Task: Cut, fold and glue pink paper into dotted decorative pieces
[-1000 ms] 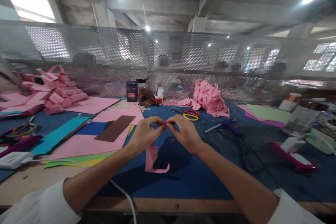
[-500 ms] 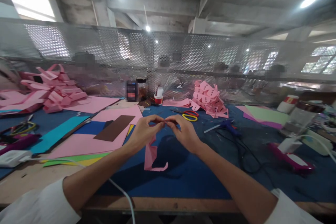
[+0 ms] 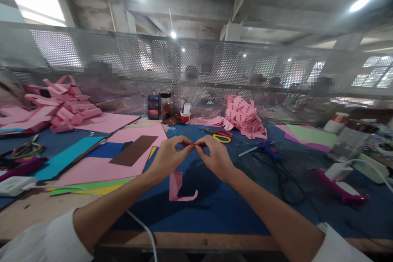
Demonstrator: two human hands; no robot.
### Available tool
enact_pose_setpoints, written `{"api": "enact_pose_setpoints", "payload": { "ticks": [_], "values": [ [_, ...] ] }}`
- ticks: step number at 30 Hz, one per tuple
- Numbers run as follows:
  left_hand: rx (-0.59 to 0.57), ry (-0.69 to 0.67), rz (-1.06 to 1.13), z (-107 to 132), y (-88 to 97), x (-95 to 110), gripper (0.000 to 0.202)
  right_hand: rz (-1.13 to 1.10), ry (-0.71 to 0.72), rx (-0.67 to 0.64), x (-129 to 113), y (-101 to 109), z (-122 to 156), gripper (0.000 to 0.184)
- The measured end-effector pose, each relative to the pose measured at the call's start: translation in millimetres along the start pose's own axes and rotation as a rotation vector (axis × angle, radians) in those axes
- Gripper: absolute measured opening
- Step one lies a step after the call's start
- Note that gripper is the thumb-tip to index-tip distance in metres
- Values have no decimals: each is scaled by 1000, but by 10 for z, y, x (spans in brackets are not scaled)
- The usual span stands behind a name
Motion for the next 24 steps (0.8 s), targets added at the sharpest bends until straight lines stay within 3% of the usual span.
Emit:
{"api": "enact_pose_setpoints", "payload": {
  "ticks": [8, 15, 24],
  "values": [
    [72, -116, -127, 13, 6, -2, 9, -15, -14, 11, 4, -21, 1, 6],
    [123, -302, -276, 62, 3, 100, 6, 18, -22, 6, 4, -57, 14, 8],
    [135, -309, -294, 43, -2, 85, 5, -14, -35, -4, 36, -42, 4, 7]
  ]
}}
Point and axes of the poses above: each hand's wrist, its own z-axis away from the middle knuckle, its own y-axis out of the back of the hand, x = y × z, the point moved 6 cm from there along -z, towards the middle knuckle, and after that the axes turned 3 degrees about y, right-handed, at the moved point
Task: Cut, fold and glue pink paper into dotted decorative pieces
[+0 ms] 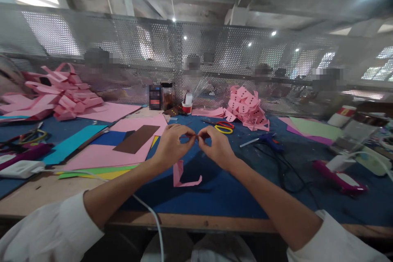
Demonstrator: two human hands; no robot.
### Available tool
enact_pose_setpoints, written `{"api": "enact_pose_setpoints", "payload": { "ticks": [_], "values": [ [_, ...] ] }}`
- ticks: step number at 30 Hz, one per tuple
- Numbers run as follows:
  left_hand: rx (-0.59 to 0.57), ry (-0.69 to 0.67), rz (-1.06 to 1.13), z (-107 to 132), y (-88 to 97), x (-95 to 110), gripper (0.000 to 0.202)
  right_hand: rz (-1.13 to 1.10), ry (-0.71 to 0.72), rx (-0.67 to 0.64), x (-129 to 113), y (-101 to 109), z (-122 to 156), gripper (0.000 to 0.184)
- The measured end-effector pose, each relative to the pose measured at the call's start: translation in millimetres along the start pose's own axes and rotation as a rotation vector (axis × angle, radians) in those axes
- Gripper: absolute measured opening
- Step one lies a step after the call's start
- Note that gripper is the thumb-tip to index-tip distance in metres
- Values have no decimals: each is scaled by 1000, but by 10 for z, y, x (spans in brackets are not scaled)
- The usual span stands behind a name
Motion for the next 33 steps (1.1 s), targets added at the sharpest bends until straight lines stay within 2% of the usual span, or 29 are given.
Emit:
{"api": "enact_pose_setpoints", "payload": {
  "ticks": [16, 21, 26, 29, 33],
  "values": [
    [-74, 96, 121, -1, -60, -55, 11, -71, -31, -28, 75, -24, 4, 10],
    [-18, 212, 184, -37, -28, -196, 13, -137, -75, -22, 104, -5, -7, 13],
    [-36, 308, 224, -78, -46, -391, 17, -142, -102, 28, 102, 71, -35, 12],
    [-49, 343, 210, -90, -67, -489, 19, -100, -81, 76, -3, 184, -66, 12],
    [-71, 365, 159, -118, -93, -590, 20, -17, 46, 25, -375, 261, -80, 10]
  ]
}}
Point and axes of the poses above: each hand's wrist, its own z-axis away from the middle knuckle, its own y-axis out of the back of the hand, x = y × z, the point moved 6 cm from there along -z, towards the middle knuckle, and after that the axes turned 3 degrees about y, right-handed, at the moved point
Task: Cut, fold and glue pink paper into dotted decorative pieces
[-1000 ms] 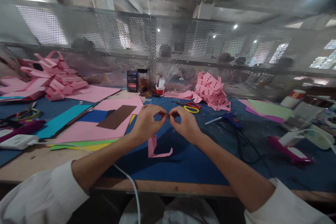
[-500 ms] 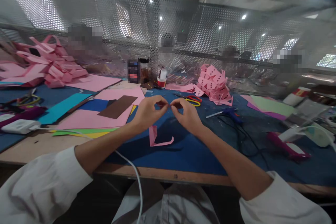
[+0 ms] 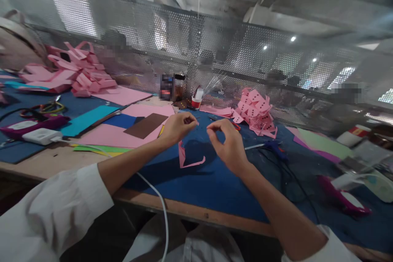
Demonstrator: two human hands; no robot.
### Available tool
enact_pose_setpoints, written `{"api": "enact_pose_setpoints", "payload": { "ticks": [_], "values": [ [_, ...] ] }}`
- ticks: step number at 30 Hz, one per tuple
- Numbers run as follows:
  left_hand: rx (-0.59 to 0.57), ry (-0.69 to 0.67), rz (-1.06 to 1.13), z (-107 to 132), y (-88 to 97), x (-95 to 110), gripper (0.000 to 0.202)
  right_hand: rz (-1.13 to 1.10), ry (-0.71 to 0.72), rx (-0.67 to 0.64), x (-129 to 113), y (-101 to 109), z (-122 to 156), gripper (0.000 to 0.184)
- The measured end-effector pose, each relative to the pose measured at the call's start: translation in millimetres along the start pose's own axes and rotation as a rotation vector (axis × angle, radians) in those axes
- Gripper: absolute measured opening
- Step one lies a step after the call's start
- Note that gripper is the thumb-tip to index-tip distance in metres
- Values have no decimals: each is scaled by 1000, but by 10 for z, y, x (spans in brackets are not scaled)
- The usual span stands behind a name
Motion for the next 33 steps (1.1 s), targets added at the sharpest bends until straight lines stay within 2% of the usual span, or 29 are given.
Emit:
{"api": "enact_pose_setpoints", "payload": {
  "ticks": [5, 9, 14, 18, 25, 33],
  "values": [
    [17, 23, -31, -72, 29, -79, 18, 109, 156, -308, -437, -233, 127, 7],
    [26, 38, -42, -79, 51, -111, 18, 196, 208, -434, -479, -444, 267, 13],
    [33, 51, -49, -64, 66, -118, 19, 249, 214, -439, -395, -543, 319, 20],
    [29, 67, -52, -67, 64, -128, 19, 273, 233, -439, -401, -551, 327, 18],
    [-26, 78, -50, -94, 48, -170, 24, 323, 242, -433, -321, -531, 313, 4],
    [-110, 117, -18, -129, -2, -252, 25, 346, 183, -390, -121, -436, 250, 8]
  ]
}}
Point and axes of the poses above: each hand's wrist, its own z-axis away from the middle knuckle, its own y-axis out of the back of the hand, x = y × z, the point moved 6 cm from there along -z, towards the middle knuckle, and after that the axes turned 3 degrees about y, right-handed, at the moved point
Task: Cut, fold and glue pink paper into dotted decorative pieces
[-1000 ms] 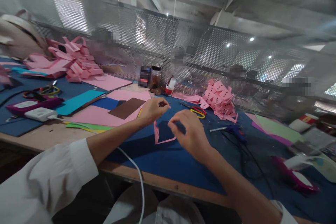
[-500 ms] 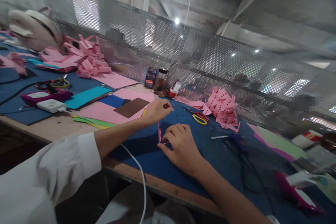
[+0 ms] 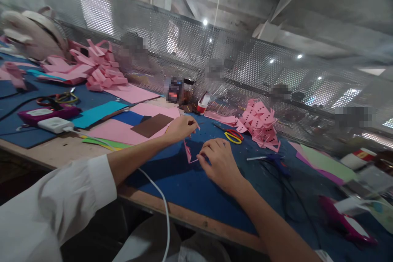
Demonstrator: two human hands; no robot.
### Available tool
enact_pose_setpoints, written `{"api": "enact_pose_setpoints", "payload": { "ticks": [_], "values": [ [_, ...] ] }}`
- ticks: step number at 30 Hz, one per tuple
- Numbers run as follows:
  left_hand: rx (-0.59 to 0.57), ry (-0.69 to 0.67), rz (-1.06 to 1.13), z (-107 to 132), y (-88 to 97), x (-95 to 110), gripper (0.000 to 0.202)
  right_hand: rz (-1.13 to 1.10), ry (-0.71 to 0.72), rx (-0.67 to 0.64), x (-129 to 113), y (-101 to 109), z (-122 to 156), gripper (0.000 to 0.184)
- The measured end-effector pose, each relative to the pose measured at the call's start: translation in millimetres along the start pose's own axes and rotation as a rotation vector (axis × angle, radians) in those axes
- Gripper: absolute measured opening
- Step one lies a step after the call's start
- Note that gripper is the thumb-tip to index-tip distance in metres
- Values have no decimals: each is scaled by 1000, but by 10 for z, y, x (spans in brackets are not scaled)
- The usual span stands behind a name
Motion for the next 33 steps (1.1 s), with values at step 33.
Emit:
{"api": "enact_pose_setpoints", "payload": {
  "ticks": [33],
  "values": [
    [-131, 143, 303, -133, -176, -283, 20, 1, -80, 33, 340, -68, 12, 10]
  ]
}}
Point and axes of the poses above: each hand's wrist, its own z-axis away from the middle knuckle, its own y-axis out of the back of the hand, x = y × z, the point moved 6 cm from there along -z, towards the middle knuckle, and after that the axes turned 3 degrees about y, right-handed, at the moved point
